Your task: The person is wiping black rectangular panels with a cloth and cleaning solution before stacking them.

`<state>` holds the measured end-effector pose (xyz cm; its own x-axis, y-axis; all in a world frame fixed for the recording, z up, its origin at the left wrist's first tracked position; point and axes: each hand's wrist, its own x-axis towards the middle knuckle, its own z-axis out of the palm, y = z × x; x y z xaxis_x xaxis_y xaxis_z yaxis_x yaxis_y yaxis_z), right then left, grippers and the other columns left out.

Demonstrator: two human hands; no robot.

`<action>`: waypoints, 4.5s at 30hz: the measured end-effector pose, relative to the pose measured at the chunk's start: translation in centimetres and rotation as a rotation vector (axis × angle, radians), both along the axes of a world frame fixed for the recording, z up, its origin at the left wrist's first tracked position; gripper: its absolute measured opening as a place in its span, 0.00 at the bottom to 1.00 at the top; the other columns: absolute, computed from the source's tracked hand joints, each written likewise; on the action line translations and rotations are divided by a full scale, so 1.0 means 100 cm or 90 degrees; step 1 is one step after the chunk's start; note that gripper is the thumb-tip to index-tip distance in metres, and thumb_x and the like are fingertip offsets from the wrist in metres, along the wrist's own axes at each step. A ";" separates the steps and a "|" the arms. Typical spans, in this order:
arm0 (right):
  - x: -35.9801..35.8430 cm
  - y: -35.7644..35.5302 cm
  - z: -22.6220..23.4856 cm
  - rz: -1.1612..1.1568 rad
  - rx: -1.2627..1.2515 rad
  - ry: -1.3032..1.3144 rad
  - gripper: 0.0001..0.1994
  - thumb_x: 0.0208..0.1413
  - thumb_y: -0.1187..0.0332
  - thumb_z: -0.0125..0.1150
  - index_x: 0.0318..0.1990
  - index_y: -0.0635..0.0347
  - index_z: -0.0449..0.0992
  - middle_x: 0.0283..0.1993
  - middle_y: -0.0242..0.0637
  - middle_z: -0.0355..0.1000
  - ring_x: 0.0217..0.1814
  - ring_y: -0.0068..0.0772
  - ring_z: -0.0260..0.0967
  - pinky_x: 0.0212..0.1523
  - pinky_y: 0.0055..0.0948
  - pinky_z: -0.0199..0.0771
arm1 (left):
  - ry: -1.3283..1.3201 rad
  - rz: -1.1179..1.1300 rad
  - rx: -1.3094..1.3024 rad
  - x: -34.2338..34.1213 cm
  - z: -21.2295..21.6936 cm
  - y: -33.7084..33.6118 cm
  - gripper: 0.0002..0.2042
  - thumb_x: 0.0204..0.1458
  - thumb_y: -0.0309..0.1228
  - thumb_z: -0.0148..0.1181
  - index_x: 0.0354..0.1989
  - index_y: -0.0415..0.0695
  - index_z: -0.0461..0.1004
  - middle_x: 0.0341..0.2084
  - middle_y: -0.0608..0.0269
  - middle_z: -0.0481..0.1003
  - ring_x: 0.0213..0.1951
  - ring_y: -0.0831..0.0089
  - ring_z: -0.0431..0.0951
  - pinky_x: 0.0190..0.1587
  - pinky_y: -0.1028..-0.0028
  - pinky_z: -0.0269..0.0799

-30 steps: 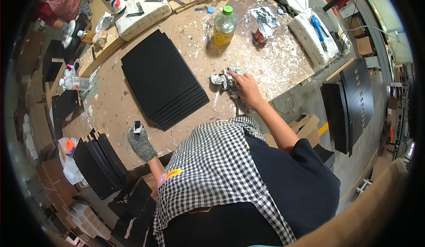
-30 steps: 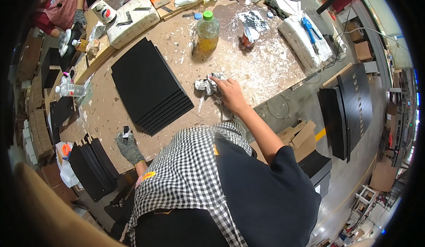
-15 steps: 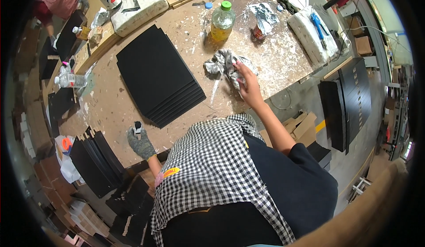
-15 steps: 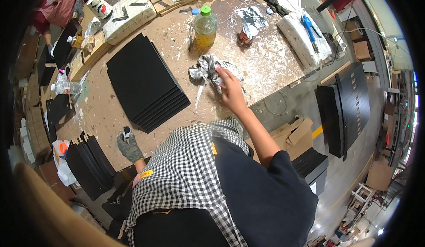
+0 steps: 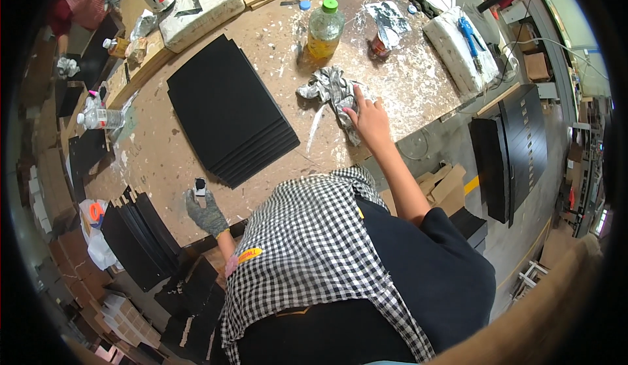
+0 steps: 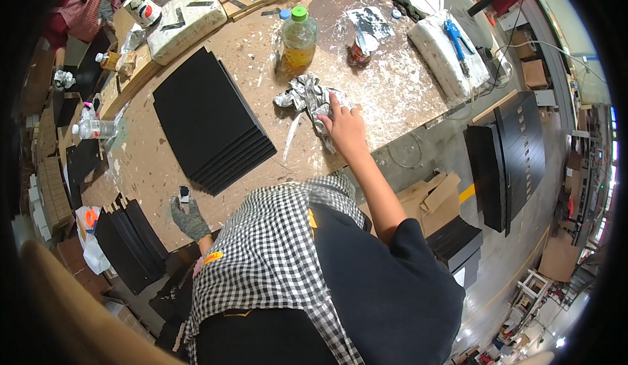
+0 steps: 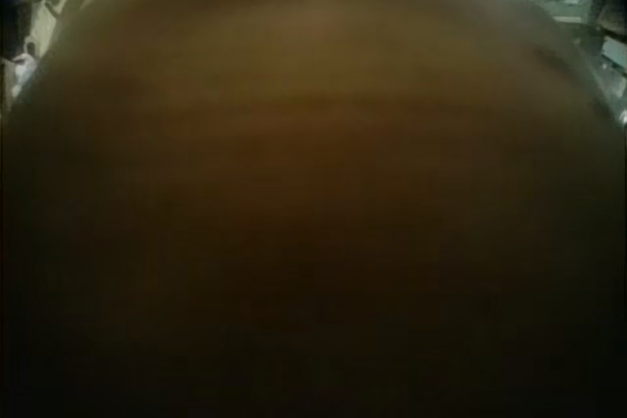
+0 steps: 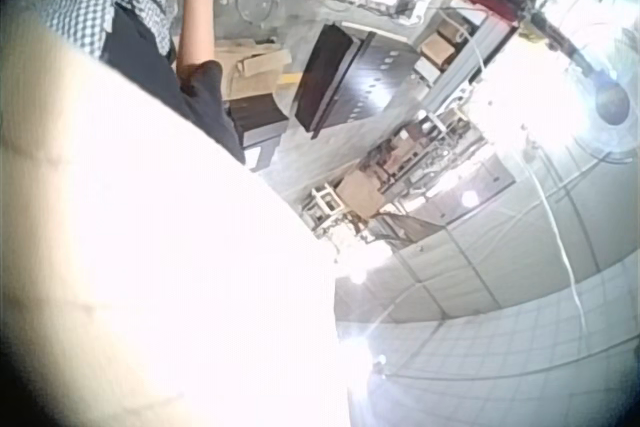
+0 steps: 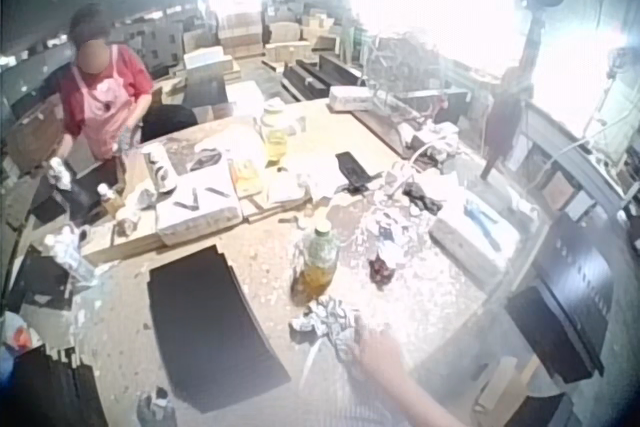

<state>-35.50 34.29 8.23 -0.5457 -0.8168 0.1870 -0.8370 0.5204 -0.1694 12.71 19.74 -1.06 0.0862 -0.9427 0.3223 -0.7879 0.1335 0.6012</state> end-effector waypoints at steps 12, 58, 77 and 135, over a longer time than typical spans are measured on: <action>-0.013 0.002 -0.009 0.027 -0.076 -0.238 0.30 0.50 0.80 0.57 0.63 0.48 0.68 0.28 0.48 0.69 0.32 0.53 0.69 0.38 0.49 0.70 | 0.122 0.055 0.061 -0.016 0.017 0.002 0.25 0.52 0.24 0.68 0.59 0.33 0.70 0.55 0.49 0.75 0.57 0.61 0.74 0.62 0.66 0.67; 0.160 -0.061 0.059 0.197 -0.074 -1.432 0.33 0.58 0.75 0.66 0.71 0.58 0.61 0.47 0.30 0.73 0.52 0.24 0.73 0.56 0.25 0.74 | 0.668 -0.284 0.309 -0.134 0.141 0.054 0.30 0.54 0.20 0.64 0.66 0.37 0.61 0.56 0.56 0.72 0.55 0.68 0.74 0.58 0.72 0.72; 0.141 0.001 0.041 -0.127 -0.327 -1.407 0.17 0.61 0.61 0.61 0.51 0.64 0.71 0.47 0.46 0.77 0.46 0.33 0.75 0.54 0.28 0.76 | 0.669 -0.116 0.301 -0.074 0.136 0.035 0.30 0.56 0.32 0.67 0.64 0.35 0.62 0.60 0.55 0.67 0.60 0.67 0.69 0.63 0.71 0.69; 0.238 -0.095 -0.009 0.092 -0.378 -0.190 0.20 0.52 0.65 0.71 0.49 0.66 0.74 0.42 0.48 0.71 0.45 0.49 0.70 0.47 0.41 0.71 | 0.039 -0.452 0.409 -0.097 0.037 -0.189 0.58 0.43 0.72 0.59 0.68 0.29 0.56 0.68 0.29 0.55 0.71 0.42 0.55 0.71 0.59 0.54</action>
<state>-11.70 24.76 7.33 -0.5360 -0.6914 0.4844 -0.7644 0.1539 -0.6261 3.05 0.79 2.66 -0.5737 -0.7767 -0.2600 -0.6146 0.1983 0.7635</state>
